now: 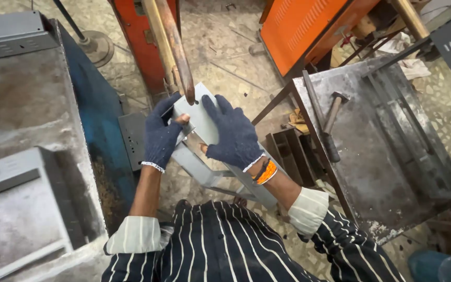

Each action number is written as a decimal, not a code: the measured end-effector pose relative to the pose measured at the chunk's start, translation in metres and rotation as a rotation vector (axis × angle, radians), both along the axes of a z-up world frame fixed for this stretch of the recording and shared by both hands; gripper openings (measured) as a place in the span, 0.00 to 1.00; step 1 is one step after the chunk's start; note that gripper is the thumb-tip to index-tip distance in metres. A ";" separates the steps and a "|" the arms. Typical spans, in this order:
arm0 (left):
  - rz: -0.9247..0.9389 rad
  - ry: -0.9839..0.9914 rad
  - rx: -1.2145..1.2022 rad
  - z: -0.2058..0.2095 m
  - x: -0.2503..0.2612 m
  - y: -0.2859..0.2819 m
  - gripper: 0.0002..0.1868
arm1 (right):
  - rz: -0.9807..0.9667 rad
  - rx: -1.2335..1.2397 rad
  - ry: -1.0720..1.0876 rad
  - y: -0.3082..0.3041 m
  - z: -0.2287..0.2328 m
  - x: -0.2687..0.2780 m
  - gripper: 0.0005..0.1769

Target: The person fits a white perforated metal panel into a gray U-channel metal frame, aligning its holes with the channel. They use a punch-like tool and hammer to tap and seat the panel, work on multiple panels and frames, and finally lift the assembled channel assembly.

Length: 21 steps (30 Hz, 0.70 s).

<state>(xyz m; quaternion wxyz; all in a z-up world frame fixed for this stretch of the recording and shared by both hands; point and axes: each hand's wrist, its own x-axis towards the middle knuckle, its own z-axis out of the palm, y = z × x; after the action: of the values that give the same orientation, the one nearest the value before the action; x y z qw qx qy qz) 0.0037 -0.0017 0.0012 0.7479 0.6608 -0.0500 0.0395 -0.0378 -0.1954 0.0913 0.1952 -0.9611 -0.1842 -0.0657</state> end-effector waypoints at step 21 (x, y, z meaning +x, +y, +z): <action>0.054 0.120 -0.015 0.008 0.003 -0.002 0.28 | -0.071 0.059 -0.191 0.011 0.000 -0.004 0.54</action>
<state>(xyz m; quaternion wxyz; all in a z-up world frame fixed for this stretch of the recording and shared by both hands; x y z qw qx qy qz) 0.0067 -0.0041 0.0088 0.7532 0.6573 0.0130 0.0205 -0.0423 -0.1843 0.0917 0.2026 -0.9501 -0.1659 -0.1693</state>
